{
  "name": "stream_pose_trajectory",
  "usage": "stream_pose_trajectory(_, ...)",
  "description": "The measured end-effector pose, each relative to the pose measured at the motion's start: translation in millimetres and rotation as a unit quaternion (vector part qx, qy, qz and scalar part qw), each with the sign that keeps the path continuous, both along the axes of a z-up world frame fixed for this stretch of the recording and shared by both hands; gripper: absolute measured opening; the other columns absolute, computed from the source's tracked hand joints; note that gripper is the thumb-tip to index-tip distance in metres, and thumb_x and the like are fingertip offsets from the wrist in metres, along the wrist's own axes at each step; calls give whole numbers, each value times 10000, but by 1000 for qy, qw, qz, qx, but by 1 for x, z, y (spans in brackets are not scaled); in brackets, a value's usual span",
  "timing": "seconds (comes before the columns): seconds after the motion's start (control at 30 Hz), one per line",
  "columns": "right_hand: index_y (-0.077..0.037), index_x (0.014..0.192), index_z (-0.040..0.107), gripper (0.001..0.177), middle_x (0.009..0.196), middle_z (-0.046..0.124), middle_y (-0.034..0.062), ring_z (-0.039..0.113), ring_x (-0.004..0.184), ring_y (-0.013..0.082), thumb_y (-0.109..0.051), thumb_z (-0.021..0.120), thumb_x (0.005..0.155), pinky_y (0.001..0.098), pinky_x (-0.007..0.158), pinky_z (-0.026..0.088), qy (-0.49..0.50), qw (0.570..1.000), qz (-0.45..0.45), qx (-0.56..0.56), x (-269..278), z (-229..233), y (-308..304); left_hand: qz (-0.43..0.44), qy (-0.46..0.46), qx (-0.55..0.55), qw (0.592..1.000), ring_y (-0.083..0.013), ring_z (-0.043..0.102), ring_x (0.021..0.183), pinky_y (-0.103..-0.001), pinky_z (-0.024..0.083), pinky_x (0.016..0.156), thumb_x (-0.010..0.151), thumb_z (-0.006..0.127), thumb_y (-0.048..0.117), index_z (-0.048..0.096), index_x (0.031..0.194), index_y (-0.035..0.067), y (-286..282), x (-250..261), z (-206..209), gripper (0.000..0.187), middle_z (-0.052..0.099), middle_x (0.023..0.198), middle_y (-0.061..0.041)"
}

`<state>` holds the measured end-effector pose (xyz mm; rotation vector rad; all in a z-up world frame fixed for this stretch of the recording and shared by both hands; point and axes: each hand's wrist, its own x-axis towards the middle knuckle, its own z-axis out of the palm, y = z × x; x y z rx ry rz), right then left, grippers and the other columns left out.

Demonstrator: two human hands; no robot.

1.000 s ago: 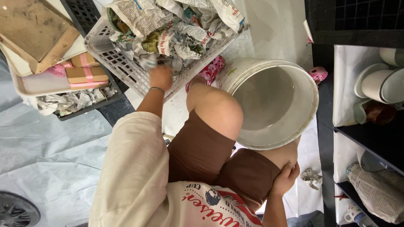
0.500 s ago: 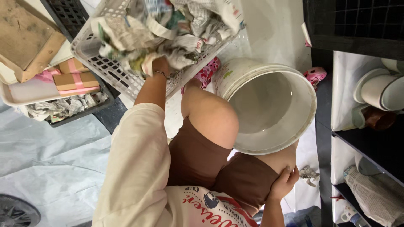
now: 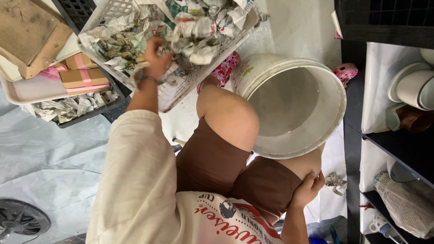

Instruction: The person sits on the floor and wraps clear glass cups with newspaper. They unfold newspaper sheets, place a cup on the paper, and roll it tightly before placing the wrapped item on a nearby shelf.

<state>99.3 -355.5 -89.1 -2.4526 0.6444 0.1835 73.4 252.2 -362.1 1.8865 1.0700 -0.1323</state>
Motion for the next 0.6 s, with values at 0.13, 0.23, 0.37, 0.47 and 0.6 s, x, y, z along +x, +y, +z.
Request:
stream_pose_trajectory(0.13, 42, 1447, 473, 551, 1401, 585, 228, 582, 1252, 282, -369, 550, 1087, 374, 1075, 445, -6, 1000, 3, 20, -1, -3, -4, 102, -143, -146, 974, -247, 573, 1321, -399, 555, 1053, 935, 769, 48, 573, 1382, 131, 16, 2, 18, 496, 597, 1447, -101)
stream_pose_trajectory(0.23, 42, 1452, 459, 559, 1408, 584, 230, 582, 1259, 282, -367, 554, 1083, 370, 1078, 444, -6, 999, -8, 34, -2, -5, -6, 98, -150, -179, 967, -224, 531, 1354, -375, 579, 1000, 935, 702, -25, 561, 1390, 159, 22, 3, 31, 511, 545, 1470, -68)
stream_pose_trajectory(0.37, 40, 1442, 468, 549, 1383, 605, 232, 596, 1234, 287, -359, 551, 1074, 371, 1067, 454, 1, 1000, -17, 25, -2, -6, -7, -114, 69, 224, 965, -261, 573, 1334, -424, 531, 1096, 936, 623, -120, 622, 1459, 206, 17, 5, 47, 617, 581, 1486, -78)
stream_pose_trajectory(0.47, 46, 1436, 471, 534, 1380, 613, 230, 603, 1237, 283, -352, 545, 1087, 370, 1072, 454, -4, 1000, -6, 25, -2, -6, -8, -320, 253, 248, 879, -348, 564, 1298, -545, 464, 1078, 1069, 600, 49, 640, 1397, 143, -4, 12, 48, 343, 576, 1400, -166)
stream_pose_trajectory(0.6, 44, 1440, 473, 527, 1372, 610, 226, 600, 1226, 278, -347, 548, 1094, 369, 1068, 454, -8, 1000, 4, 19, -2, -8, -9, -654, 31, 432, 621, -267, 454, 1392, -510, 338, 1148, 902, 584, 269, 661, 1287, 212, -55, 15, 29, 397, 516, 1478, -27)
